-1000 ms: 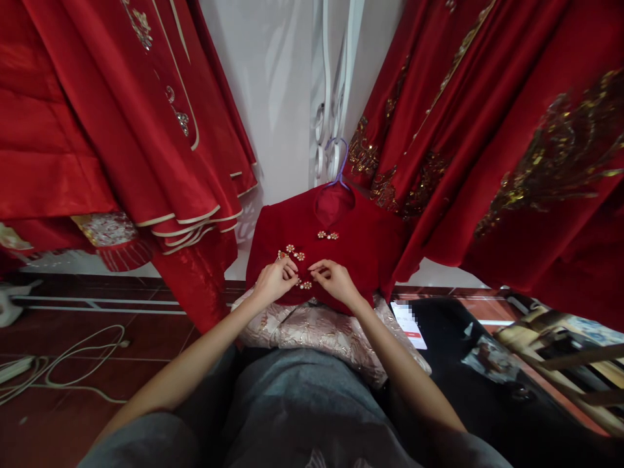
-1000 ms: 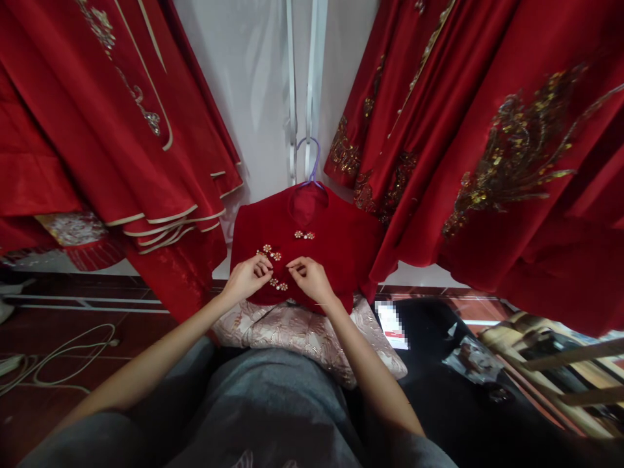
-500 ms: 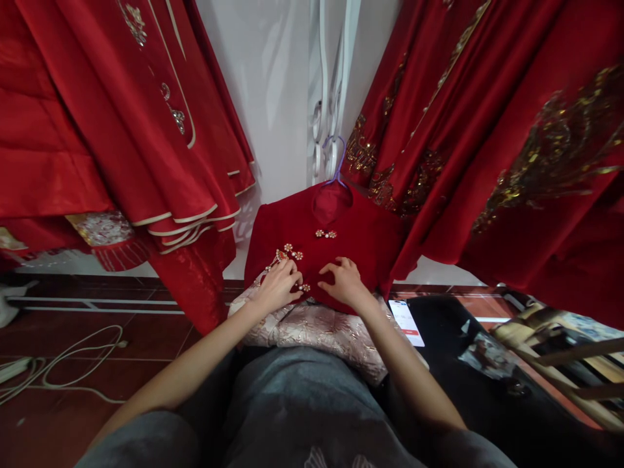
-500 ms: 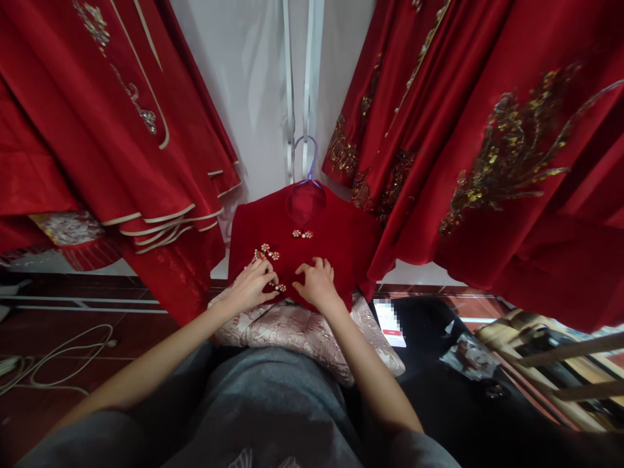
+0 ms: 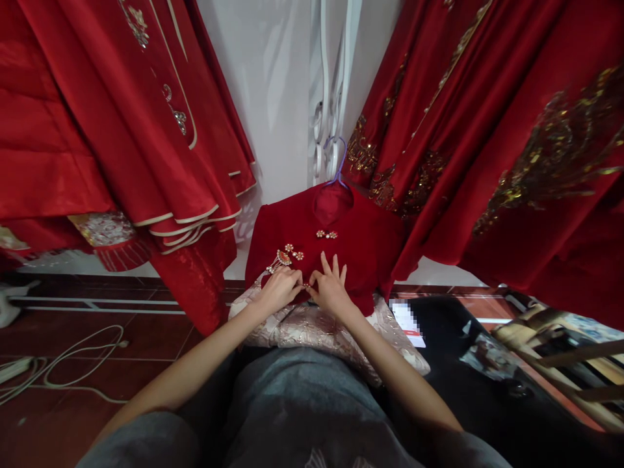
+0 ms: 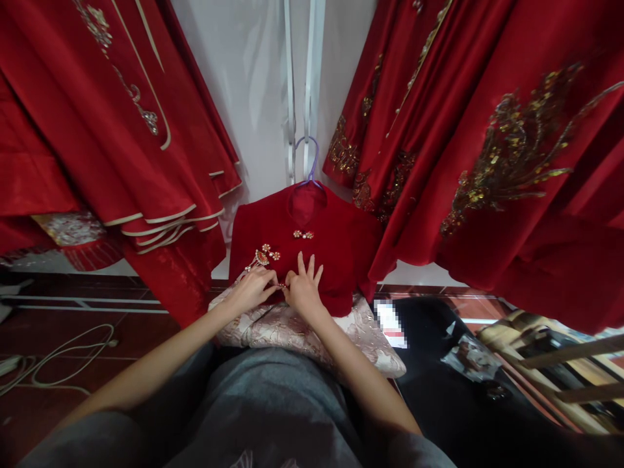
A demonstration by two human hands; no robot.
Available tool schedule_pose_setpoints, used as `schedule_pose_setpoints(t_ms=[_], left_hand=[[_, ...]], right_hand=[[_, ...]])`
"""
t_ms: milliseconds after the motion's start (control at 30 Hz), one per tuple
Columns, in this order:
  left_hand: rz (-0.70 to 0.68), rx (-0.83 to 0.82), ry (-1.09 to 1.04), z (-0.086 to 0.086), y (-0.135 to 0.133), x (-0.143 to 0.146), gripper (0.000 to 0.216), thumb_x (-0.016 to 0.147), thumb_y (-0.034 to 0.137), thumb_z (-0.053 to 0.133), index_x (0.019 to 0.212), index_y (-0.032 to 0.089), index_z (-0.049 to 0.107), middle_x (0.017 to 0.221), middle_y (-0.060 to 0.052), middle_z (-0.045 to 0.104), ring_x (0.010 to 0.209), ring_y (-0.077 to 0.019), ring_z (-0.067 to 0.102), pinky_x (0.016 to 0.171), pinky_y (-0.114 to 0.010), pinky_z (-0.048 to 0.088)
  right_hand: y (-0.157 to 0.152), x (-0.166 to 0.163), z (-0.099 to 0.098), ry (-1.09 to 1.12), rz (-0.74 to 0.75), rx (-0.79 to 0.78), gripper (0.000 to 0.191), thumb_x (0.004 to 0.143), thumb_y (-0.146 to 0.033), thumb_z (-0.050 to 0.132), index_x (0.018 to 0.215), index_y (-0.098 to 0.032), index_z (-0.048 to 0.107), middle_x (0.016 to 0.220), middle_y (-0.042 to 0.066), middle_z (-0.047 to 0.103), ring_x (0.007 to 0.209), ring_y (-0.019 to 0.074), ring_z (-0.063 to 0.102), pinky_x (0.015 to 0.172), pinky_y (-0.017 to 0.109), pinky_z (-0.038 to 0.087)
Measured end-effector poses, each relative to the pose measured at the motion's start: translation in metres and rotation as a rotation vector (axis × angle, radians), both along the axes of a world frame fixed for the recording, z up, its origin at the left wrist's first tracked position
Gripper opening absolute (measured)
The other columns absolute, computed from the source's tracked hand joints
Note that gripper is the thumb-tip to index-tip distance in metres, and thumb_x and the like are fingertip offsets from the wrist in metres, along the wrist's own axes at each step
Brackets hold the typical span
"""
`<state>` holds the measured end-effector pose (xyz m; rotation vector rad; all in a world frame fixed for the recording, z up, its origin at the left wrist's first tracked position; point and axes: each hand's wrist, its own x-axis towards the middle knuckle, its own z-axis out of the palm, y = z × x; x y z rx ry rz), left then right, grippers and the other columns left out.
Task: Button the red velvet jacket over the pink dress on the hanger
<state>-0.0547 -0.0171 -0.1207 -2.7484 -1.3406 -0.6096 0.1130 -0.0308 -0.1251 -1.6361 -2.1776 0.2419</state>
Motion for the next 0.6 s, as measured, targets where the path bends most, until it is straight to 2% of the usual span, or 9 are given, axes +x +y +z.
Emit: schedule_pose_setpoints(t_ms=[100,200,300,400,500,600], left_hand=[[0.001,-0.055,-0.063,-0.001,0.000,0.001,0.008,0.086,0.019,0.059,0.078,0.018,0.057,0.074,-0.001,0.064,0.076,-0.0190,0.059,0.078,-0.033,0.044],[0.006,-0.040,-0.081,0.004,-0.002,0.000,0.012,0.083,0.030,0.063,0.079,0.019,0.059,0.077,-0.001,0.063,0.080,-0.0199,0.059,0.081,-0.036,0.044],[0.044,0.091,-0.136,0.010,-0.002,-0.002,0.025,0.085,0.041,0.060,0.099,0.020,0.061,0.099,-0.007,0.060,0.095,-0.0236,0.056,0.087,-0.040,0.044],[0.118,0.232,-0.179,0.014,0.006,-0.005,0.034,0.091,0.035,0.051,0.122,0.020,0.053,0.120,-0.013,0.049,0.109,-0.0261,0.049,0.093,-0.043,0.043],[0.162,0.298,-0.110,0.016,0.020,-0.010,0.028,0.093,0.032,0.047,0.116,0.019,0.056,0.126,-0.015,0.044,0.117,-0.0292,0.043,0.096,-0.046,0.041],[0.111,0.287,-0.002,0.022,0.035,-0.019,0.024,0.093,0.036,0.047,0.107,0.020,0.059,0.128,-0.014,0.043,0.120,-0.0302,0.040,0.098,-0.049,0.038]], right_hand=[[0.003,0.004,0.002,0.023,0.016,-0.031,0.013,0.078,-0.023,0.068,0.087,-0.015,0.063,0.159,0.015,0.013,0.144,0.0429,0.001,0.110,0.065,0.006],[0.007,0.016,0.009,0.040,0.107,-0.093,0.013,0.079,-0.025,0.067,0.087,-0.017,0.062,0.158,0.015,0.019,0.145,0.0376,0.008,0.111,0.063,0.011],[0.009,0.034,0.023,0.052,0.324,-0.166,0.011,0.081,-0.028,0.066,0.083,-0.018,0.061,0.148,0.016,0.040,0.146,0.0283,0.016,0.113,0.054,0.020],[0.008,0.049,0.038,0.072,0.459,-0.213,0.009,0.080,-0.025,0.067,0.081,-0.019,0.061,0.129,0.015,0.059,0.145,0.0241,0.021,0.111,0.044,0.030],[0.007,0.059,0.047,0.116,0.488,-0.219,0.006,0.079,-0.020,0.066,0.081,-0.019,0.061,0.113,0.012,0.068,0.138,0.0242,0.038,0.103,0.037,0.040],[0.007,0.066,0.050,0.154,0.499,-0.189,0.005,0.078,-0.018,0.063,0.081,-0.020,0.061,0.101,0.006,0.071,0.119,0.0228,0.057,0.096,0.034,0.045]])
